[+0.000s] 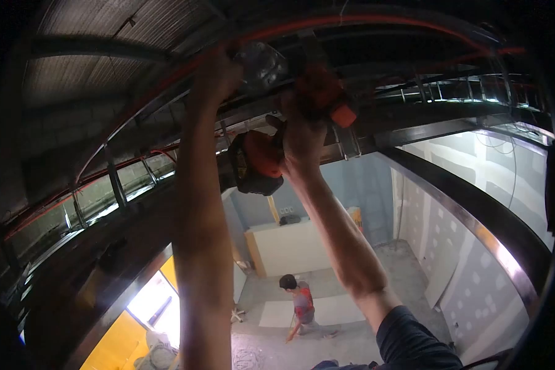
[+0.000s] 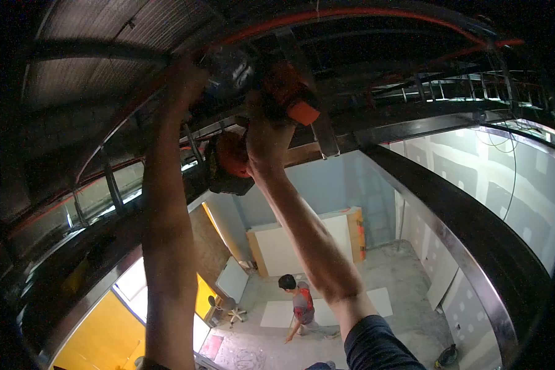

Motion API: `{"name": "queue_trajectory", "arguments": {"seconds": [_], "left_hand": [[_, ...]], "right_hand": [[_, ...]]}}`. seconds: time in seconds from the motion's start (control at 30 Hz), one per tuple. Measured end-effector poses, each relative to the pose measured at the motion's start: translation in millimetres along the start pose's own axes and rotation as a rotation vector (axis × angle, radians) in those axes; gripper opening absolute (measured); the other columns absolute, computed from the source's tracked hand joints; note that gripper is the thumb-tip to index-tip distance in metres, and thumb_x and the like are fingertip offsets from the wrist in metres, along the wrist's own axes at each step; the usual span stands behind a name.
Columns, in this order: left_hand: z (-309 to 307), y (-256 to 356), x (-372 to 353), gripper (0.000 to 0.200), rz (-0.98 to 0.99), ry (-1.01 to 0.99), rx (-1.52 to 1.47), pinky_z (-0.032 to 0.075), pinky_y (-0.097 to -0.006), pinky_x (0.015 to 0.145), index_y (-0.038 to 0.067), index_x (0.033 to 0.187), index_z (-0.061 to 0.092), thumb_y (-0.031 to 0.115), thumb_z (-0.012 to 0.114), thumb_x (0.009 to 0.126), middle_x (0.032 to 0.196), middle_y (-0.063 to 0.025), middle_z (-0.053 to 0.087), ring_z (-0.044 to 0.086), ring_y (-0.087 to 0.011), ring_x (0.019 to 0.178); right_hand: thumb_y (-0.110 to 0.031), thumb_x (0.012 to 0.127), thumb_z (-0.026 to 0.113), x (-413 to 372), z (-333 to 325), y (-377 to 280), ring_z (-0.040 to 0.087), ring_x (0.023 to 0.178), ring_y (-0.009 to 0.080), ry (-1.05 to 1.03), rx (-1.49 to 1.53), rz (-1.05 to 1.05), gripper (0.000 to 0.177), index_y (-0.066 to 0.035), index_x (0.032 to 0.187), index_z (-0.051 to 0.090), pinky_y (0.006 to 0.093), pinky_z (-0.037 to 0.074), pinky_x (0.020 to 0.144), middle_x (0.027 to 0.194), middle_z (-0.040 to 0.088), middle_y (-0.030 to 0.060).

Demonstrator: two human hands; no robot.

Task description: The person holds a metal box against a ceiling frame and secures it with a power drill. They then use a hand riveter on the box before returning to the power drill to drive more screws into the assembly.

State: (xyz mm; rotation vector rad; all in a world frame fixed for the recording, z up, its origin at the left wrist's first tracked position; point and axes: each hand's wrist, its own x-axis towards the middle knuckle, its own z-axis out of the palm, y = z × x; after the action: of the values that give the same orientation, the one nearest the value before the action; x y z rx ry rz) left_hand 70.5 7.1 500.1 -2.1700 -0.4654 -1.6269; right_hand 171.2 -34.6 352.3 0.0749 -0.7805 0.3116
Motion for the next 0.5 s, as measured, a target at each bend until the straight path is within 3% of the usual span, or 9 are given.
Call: {"name": "queue_trajectory", "arguments": {"seconds": [0.1,0.27,0.4,0.5], "left_hand": [[13.0,-18.1,36.3,0.045,0.020,0.053,-0.019,0.050,-0.0456,0.095,0.009,0.124,0.064,0.018,0.070,0.081,0.116,-0.0192,0.069,0.064,-0.0365,0.113],[23.2,-37.7,58.8,0.043,0.268,0.082,0.248,0.052,-0.0468,0.091,0.011,0.120,0.066,0.017,0.073,0.078,0.109,-0.0150,0.071,0.066,-0.0356,0.107],[35.0,-49.9,64.4,0.040,0.277,0.043,0.304,0.053,-0.0468,0.090,0.011,0.117,0.066,0.018,0.074,0.078,0.109,-0.0142,0.071,0.066,-0.0350,0.106],[45.1,-65.8,75.6,0.040,0.351,0.206,0.338,0.053,-0.0465,0.088,0.011,0.116,0.066,0.020,0.076,0.078,0.108,-0.0134,0.071,0.067,-0.0344,0.105]], "right_hand": [[-0.013,0.094,0.069,0.7,-2.4,9.8,0.066,0.094,0.0137,0.000,0.069,0.037,0.025,-0.008,0.118,0.062,0.0310,0.057,0.070,0.104,0.066,0.0023],[-0.019,0.096,0.068,-12.5,-4.8,6.4,0.068,0.093,0.0165,0.032,0.174,0.170,0.027,-0.008,0.119,0.061,0.0311,0.055,0.068,0.107,0.067,0.0051],[-0.026,0.097,0.067,-17.3,-5.6,8.1,0.067,0.094,0.0188,0.045,0.250,0.243,0.031,-0.008,0.121,0.058,0.0319,0.055,0.069,0.108,0.068,0.0068],[-0.024,0.097,0.066,-20.0,-8.2,13.9,0.066,0.098,0.0195,0.020,0.297,0.276,0.029,-0.009,0.121,0.057,0.0337,0.055,0.072,0.109,0.068,0.0071]]}}
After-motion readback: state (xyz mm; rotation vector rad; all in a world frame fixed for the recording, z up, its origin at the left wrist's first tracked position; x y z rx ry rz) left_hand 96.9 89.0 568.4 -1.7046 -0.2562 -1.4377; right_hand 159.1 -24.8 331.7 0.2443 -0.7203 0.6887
